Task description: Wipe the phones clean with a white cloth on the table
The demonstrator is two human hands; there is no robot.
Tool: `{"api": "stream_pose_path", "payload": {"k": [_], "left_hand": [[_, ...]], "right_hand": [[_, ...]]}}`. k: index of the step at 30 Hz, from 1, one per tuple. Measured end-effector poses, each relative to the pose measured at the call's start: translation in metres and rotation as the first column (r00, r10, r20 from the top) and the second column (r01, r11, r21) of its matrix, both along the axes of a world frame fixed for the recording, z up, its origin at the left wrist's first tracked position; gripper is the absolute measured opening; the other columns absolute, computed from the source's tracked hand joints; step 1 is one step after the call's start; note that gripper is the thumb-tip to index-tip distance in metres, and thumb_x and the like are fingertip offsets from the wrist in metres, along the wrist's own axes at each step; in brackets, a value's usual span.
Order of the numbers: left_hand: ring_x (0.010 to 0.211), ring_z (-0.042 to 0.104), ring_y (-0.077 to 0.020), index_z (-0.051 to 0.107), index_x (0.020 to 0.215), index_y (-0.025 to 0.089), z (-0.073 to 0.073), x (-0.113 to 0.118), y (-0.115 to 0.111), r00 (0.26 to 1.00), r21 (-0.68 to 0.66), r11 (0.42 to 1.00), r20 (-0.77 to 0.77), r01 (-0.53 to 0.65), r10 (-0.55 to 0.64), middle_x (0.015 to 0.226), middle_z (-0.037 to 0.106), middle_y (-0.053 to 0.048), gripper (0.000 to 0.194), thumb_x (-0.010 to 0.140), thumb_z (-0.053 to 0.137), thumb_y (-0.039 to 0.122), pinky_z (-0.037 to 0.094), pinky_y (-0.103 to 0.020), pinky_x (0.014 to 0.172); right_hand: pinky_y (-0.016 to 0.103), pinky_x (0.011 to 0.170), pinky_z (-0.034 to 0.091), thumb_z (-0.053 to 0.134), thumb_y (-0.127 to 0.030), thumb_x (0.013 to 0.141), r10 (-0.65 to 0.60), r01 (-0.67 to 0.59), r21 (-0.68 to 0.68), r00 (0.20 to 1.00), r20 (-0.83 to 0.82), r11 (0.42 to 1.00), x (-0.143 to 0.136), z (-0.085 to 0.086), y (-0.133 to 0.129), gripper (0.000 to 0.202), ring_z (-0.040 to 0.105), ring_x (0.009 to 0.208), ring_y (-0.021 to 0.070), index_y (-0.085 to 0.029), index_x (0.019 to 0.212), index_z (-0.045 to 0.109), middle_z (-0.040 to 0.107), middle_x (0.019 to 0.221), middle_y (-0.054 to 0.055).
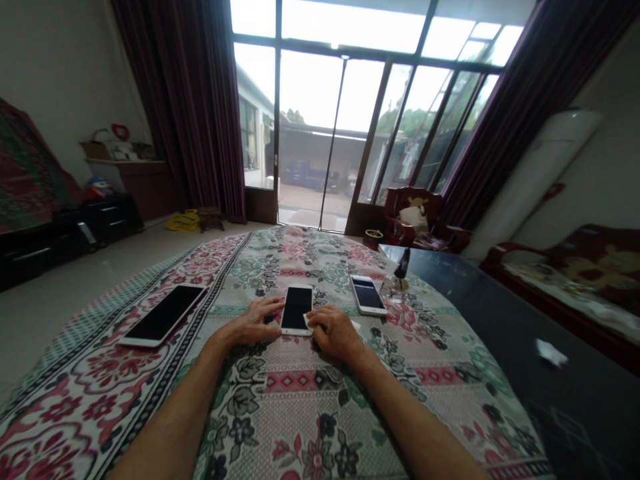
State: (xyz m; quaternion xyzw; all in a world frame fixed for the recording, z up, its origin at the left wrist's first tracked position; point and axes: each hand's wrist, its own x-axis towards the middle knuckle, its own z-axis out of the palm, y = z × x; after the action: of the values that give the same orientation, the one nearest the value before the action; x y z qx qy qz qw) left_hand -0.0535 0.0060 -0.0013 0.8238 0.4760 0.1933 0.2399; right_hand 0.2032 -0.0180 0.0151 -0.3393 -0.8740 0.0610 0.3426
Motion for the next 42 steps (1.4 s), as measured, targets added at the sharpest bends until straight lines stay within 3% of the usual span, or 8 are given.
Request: {"api": "stream_pose_path", "payload": {"k": [3, 12, 16, 22, 27, 35, 42], "left_hand": [[0.139, 0.025, -0.0294, 0.047, 0.138, 0.026, 0.001, 0.0, 0.0, 1.0, 0.005, 1.0, 0.013, 0.008, -0.008, 0.151, 0.035, -0.006, 0.068, 0.073, 0.066, 0.037, 0.021, -0.044, 0.114], [0.139, 0.026, -0.0302, 0.048, 0.137, 0.025, -0.001, 0.0, -0.001, 1.0, 0.014, 1.0, 0.007, -0.011, 0.011, 0.15, 0.037, -0.007, 0.066, 0.075, 0.066, 0.039, 0.019, -0.043, 0.115], [0.14, 0.025, -0.0287, 0.046, 0.138, 0.028, 0.002, 0.0, -0.001, 1.0, 0.002, 1.0, -0.016, 0.012, -0.012, 0.151, 0.035, -0.005, 0.068, 0.074, 0.066, 0.038, 0.018, -0.043, 0.115], [0.139, 0.025, -0.03, 0.045, 0.14, 0.024, 0.01, 0.002, -0.004, 1.0, -0.022, 1.0, -0.011, 0.022, -0.022, 0.151, 0.034, -0.007, 0.07, 0.074, 0.066, 0.036, 0.02, -0.043, 0.114], [0.139, 0.025, -0.0303, 0.045, 0.139, 0.023, 0.01, 0.002, -0.004, 1.0, -0.018, 0.999, -0.008, 0.028, -0.029, 0.151, 0.034, -0.008, 0.069, 0.074, 0.066, 0.035, 0.02, -0.044, 0.115], [0.14, 0.025, -0.0296, 0.047, 0.137, 0.025, 0.014, 0.003, -0.008, 1.0, -0.037, 0.999, -0.014, -0.004, 0.003, 0.15, 0.035, -0.008, 0.068, 0.072, 0.065, 0.032, 0.018, -0.044, 0.116], [0.14, 0.024, -0.0298, 0.046, 0.139, 0.026, 0.016, 0.003, -0.008, 1.0, -0.043, 0.999, -0.002, 0.017, -0.017, 0.151, 0.035, -0.007, 0.068, 0.074, 0.065, 0.034, 0.019, -0.044, 0.115]], "right_hand": [[0.032, 0.089, 0.044, 0.051, -0.002, 0.075, 0.02, -0.02, 0.01, 0.999, 0.037, 1.0, 0.0, 0.001, -0.003, 0.023, 0.061, 0.09, 0.0176, -0.018, 0.079, 0.068, 0.072, 0.101, 0.004], [0.032, 0.09, 0.042, 0.052, -0.01, 0.085, 0.113, -0.114, -0.009, 0.977, 0.182, 0.993, -0.039, 0.003, -0.018, 0.021, 0.054, 0.1, 0.0182, -0.021, 0.098, 0.065, 0.068, 0.109, 0.004], [0.031, 0.09, 0.042, 0.052, -0.006, 0.081, 0.092, -0.089, -0.025, 0.984, 0.155, 0.996, -0.032, 0.002, -0.011, 0.021, 0.057, 0.096, 0.0168, -0.02, 0.088, 0.067, 0.069, 0.107, 0.003], [0.03, 0.091, 0.042, 0.051, -0.003, 0.078, -0.072, 0.074, -0.015, 0.99, 0.117, 0.997, -0.011, 0.003, 0.0, 0.022, 0.059, 0.091, 0.017, -0.018, 0.081, 0.067, 0.071, 0.1, 0.004], [0.032, 0.091, 0.041, 0.048, -0.007, 0.084, -0.036, 0.034, 0.01, 0.979, 0.2, 0.999, -0.015, 0.009, -0.01, 0.022, 0.054, 0.098, 0.0187, -0.018, 0.095, 0.064, 0.066, 0.112, 0.006], [0.034, 0.093, 0.039, 0.05, -0.008, 0.083, 0.082, -0.076, -0.032, 0.961, 0.264, 0.997, -0.033, 0.012, -0.022, 0.031, 0.046, 0.108, 0.02, -0.019, 0.112, 0.056, 0.058, 0.123, 0.006], [0.037, 0.098, 0.038, 0.045, -0.007, 0.086, -0.044, 0.051, -0.029, 0.977, 0.211, 0.998, -0.027, 0.004, -0.004, 0.034, 0.046, 0.112, 0.0203, -0.019, 0.115, 0.057, 0.056, 0.129, 0.008]]}}
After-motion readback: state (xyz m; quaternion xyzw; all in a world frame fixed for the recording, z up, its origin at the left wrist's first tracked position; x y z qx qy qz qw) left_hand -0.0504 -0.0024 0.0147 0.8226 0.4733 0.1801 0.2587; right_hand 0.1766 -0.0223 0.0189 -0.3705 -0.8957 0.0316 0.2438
